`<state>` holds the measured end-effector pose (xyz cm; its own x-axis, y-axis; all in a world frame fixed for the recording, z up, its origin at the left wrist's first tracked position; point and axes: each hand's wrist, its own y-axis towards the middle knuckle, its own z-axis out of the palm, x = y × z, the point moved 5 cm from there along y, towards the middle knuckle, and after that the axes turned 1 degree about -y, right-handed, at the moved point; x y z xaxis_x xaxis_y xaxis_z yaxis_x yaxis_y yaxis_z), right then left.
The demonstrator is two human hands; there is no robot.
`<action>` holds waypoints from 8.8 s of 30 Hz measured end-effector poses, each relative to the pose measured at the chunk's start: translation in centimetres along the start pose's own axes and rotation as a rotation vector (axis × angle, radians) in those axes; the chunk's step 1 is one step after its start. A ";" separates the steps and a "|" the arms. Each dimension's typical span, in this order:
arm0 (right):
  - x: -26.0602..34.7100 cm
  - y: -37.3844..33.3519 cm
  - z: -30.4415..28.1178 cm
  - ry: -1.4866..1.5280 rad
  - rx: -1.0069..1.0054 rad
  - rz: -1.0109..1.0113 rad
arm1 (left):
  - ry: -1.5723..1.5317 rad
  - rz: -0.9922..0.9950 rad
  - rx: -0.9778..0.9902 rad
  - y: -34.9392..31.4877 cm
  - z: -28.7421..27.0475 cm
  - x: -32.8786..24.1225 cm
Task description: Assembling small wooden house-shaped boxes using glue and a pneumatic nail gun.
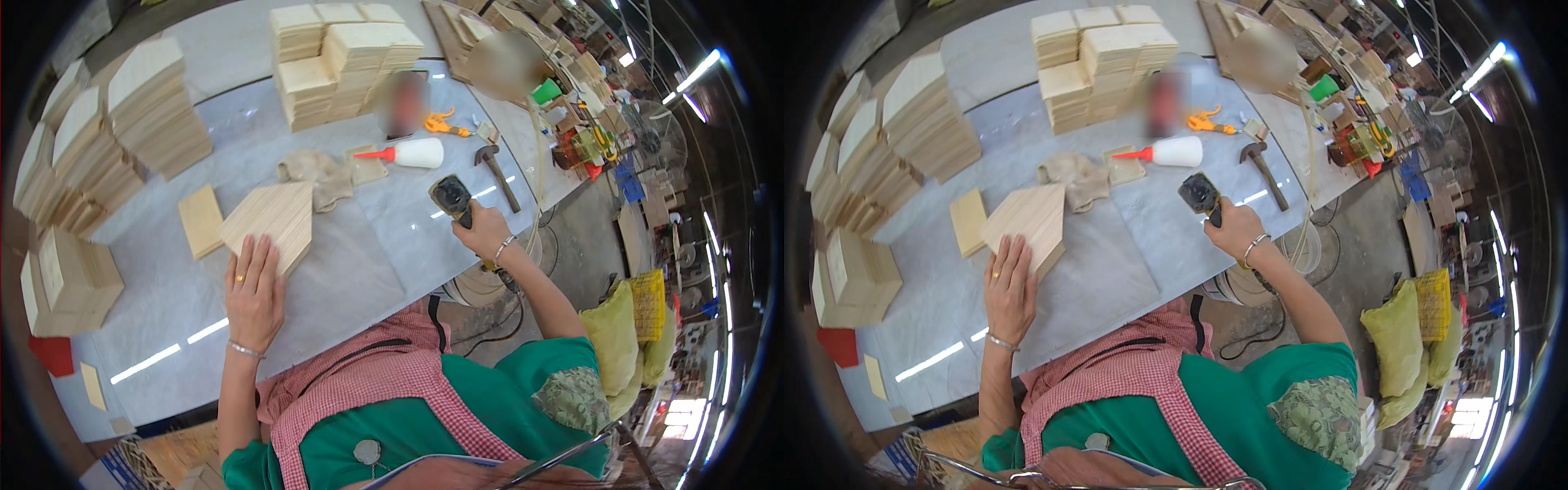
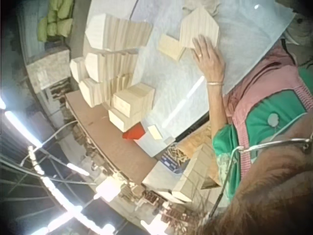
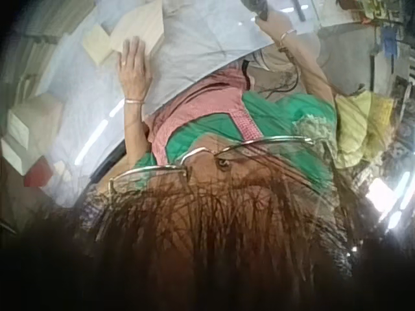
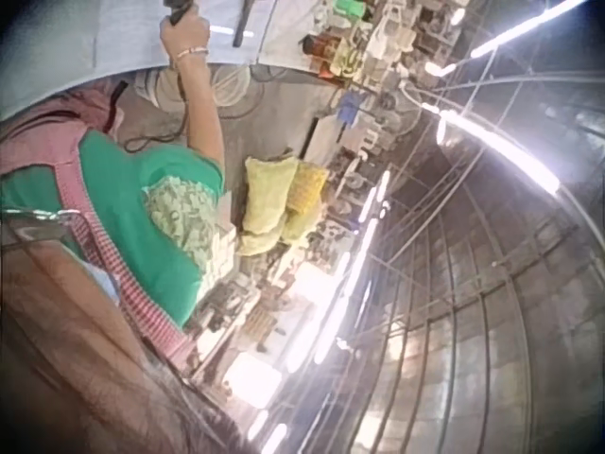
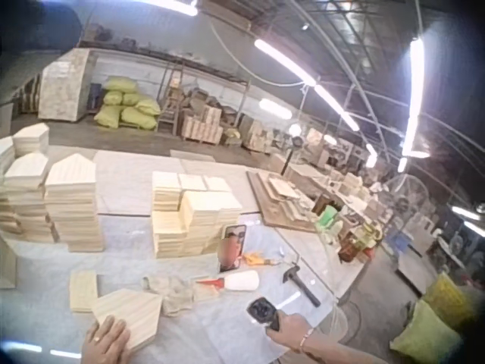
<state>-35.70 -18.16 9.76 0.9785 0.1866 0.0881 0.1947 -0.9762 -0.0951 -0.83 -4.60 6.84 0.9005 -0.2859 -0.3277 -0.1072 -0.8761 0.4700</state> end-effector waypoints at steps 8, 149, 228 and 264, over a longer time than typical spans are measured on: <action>-5.9 1.7 5.4 -0.182 -0.043 0.031 | 0.179 -0.003 0.174 3.8 -0.2 0.4; 17.6 4.8 0.6 1.289 0.133 -0.483 | -0.461 -0.354 -0.069 -6.5 2.1 6.1; 8.8 8.8 -2.6 1.337 -0.150 -0.388 | -0.394 -0.418 0.018 -6.4 2.5 6.2; 9.2 3.6 -2.2 1.208 -0.022 -0.329 | -0.397 -0.390 -0.032 -6.4 2.3 5.8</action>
<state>-26.16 -20.15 12.43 0.1937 0.2132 0.9576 0.4056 -0.9062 0.1197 4.14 -1.56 0.04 0.6426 -0.0726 -0.7627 0.2206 -0.9358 0.2750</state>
